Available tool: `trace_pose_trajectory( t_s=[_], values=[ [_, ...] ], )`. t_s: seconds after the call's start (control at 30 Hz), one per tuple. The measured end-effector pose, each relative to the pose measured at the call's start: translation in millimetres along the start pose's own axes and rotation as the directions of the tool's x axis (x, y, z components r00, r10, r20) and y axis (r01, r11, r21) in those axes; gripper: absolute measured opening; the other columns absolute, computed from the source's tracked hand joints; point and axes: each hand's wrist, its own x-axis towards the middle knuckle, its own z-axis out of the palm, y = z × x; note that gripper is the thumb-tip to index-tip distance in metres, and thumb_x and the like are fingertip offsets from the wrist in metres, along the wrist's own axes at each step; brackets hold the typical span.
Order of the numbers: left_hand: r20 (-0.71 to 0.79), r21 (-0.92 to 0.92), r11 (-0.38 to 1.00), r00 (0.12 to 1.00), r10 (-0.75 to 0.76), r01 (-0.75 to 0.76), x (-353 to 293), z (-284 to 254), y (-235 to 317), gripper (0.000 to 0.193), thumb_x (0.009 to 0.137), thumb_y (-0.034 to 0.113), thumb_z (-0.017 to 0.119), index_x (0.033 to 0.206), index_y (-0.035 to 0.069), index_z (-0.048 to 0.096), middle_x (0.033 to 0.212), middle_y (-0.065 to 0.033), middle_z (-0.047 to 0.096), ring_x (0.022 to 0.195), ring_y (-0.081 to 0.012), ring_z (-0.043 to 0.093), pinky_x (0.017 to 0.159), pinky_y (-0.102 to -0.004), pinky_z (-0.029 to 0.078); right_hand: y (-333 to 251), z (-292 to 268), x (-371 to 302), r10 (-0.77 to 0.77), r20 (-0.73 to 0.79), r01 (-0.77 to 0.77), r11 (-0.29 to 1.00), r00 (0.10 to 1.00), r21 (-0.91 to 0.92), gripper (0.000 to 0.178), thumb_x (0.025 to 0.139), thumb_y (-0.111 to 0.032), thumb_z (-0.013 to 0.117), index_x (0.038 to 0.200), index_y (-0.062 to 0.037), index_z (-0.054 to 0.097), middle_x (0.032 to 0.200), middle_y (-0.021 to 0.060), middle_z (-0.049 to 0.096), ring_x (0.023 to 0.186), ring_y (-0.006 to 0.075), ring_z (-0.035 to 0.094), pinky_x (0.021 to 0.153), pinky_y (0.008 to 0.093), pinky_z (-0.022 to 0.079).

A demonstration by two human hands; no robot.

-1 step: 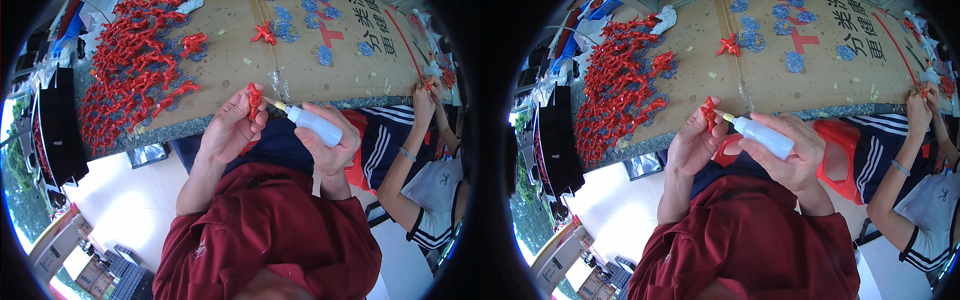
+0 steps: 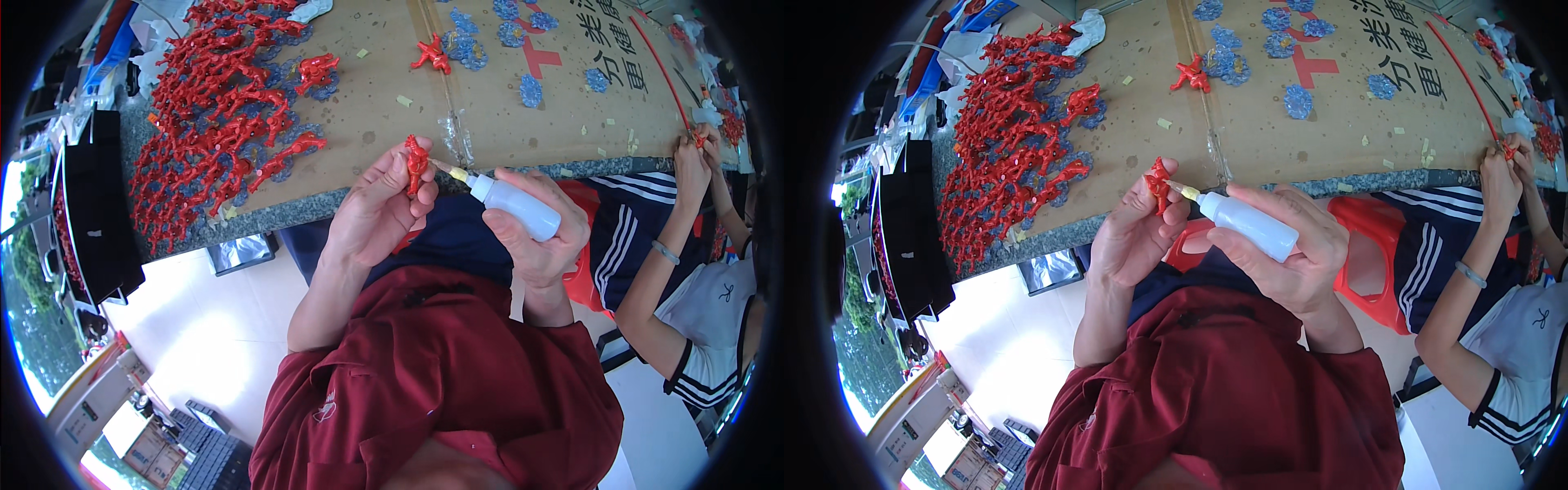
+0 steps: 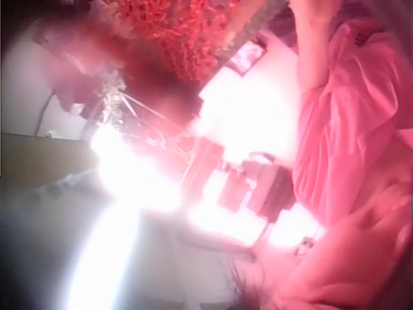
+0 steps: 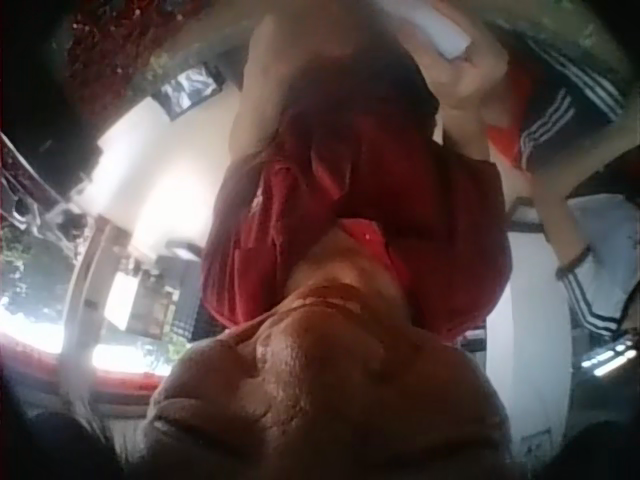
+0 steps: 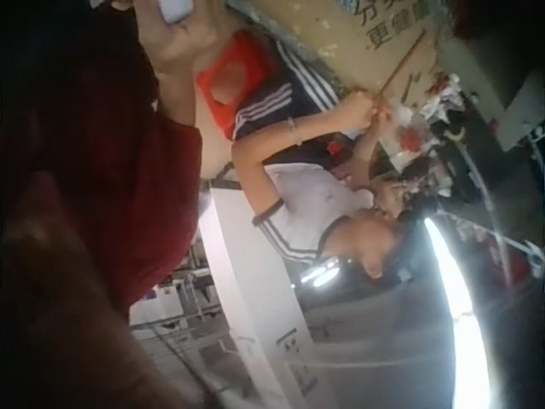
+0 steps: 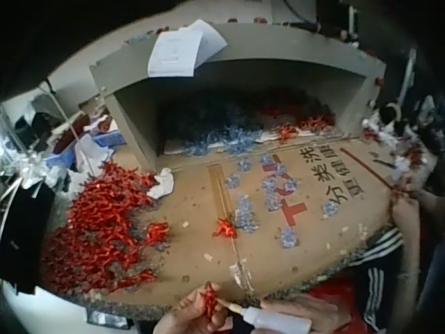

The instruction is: The person assembles plastic figurines by picking up toy parts, applying glue from a bottle to each piece, and attaching them onto translucent plastic bases by hand before placing the assembled figures into a bin.

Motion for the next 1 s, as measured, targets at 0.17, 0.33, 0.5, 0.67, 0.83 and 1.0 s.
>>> trace_pose_trajectory(
  t_s=[0.17, 0.33, 0.5, 0.67, 0.83, 1.0],
  values=[
    [0.054, 0.009, 1.000, 0.998, -0.018, 0.018, 0.2, -5.8, -2.1, 0.029, 0.093, 0.025, 0.044, 0.116, 0.007, 0.048, 0.084, -0.0046, 0.052, 0.065, -0.0110, 0.047, 0.052, -0.0205, 0.037, 0.2, 1.9, 2.3, -0.045, 0.003, 0.044, 0.998, 0.999, 0.036, 0.038, 0.064, -0.015, 0.078, 0.094, 0.0029, 0.063, 0.070, 0.0093, 0.062, 0.057, 0.0144, 0.057, 0.050, 0.0234, 0.042],
    [0.002, 0.041, 0.999, 1.000, 0.004, -0.004, 0.2, -4.0, -3.0, 0.029, 0.092, 0.024, 0.046, 0.116, 0.006, 0.049, 0.086, -0.0042, 0.053, 0.067, -0.0111, 0.047, 0.053, -0.0202, 0.036, 0.9, 1.6, 1.4, -0.023, 0.024, 0.022, 0.999, 0.999, 0.046, 0.038, 0.064, -0.015, 0.078, 0.094, 0.0027, 0.063, 0.069, 0.0091, 0.061, 0.057, 0.0139, 0.057, 0.051, 0.0233, 0.042],
    [0.031, 0.013, 1.000, 0.999, 0.018, -0.019, -1.6, -1.5, -0.5, 0.027, 0.092, 0.022, 0.046, 0.114, 0.006, 0.050, 0.087, -0.0049, 0.052, 0.067, -0.0122, 0.046, 0.055, -0.0217, 0.036, -0.5, -4.8, 0.4, 0.197, -0.068, -0.176, 0.956, 0.978, 0.233, 0.035, 0.068, -0.009, 0.075, 0.098, 0.0028, 0.060, 0.081, 0.0086, 0.062, 0.069, 0.0110, 0.058, 0.059, 0.0215, 0.045],
    [0.086, -0.027, 0.997, 0.994, 0.071, -0.069, -12.1, -3.4, -0.6, 0.022, 0.092, 0.019, 0.046, 0.110, 0.006, 0.050, 0.087, -0.0069, 0.052, 0.068, -0.0134, 0.047, 0.058, -0.0228, 0.037, 27.2, 25.6, 25.8, 0.261, -0.018, -0.247, 0.932, 0.965, 0.264, 0.029, 0.074, -0.006, 0.067, 0.101, -0.0007, 0.059, 0.091, 0.0081, 0.060, 0.079, 0.0135, 0.059, 0.067, 0.0243, 0.046],
    [-0.019, -0.025, 0.992, 0.992, 0.121, -0.121, -20.7, -8.2, -2.2, 0.021, 0.091, 0.017, 0.048, 0.108, 0.005, 0.050, 0.089, -0.0082, 0.053, 0.073, -0.0151, 0.051, 0.061, -0.0231, 0.040, 35.4, 65.2, 55.0, 0.177, 0.134, -0.183, 0.983, 0.975, 0.032, 0.033, 0.075, -0.007, 0.066, 0.106, -0.0027, 0.056, 0.096, 0.0073, 0.063, 0.088, 0.0112, 0.059, 0.074, 0.0241, 0.046],
    [-0.048, -0.036, 0.991, 0.991, 0.128, -0.130, -23.9, -15.1, 1.9, 0.019, 0.091, 0.016, 0.049, 0.107, 0.005, 0.050, 0.092, -0.0094, 0.054, 0.074, -0.0157, 0.052, 0.062, -0.0231, 0.041, 36.3, 63.2, 61.5, 0.051, 0.093, -0.048, 0.998, 0.994, -0.043, 0.032, 0.074, -0.011, 0.067, 0.103, -0.0029, 0.057, 0.093, 0.0112, 0.062, 0.085, 0.0218, 0.060, 0.072, 0.0306, 0.046]
  ],
)
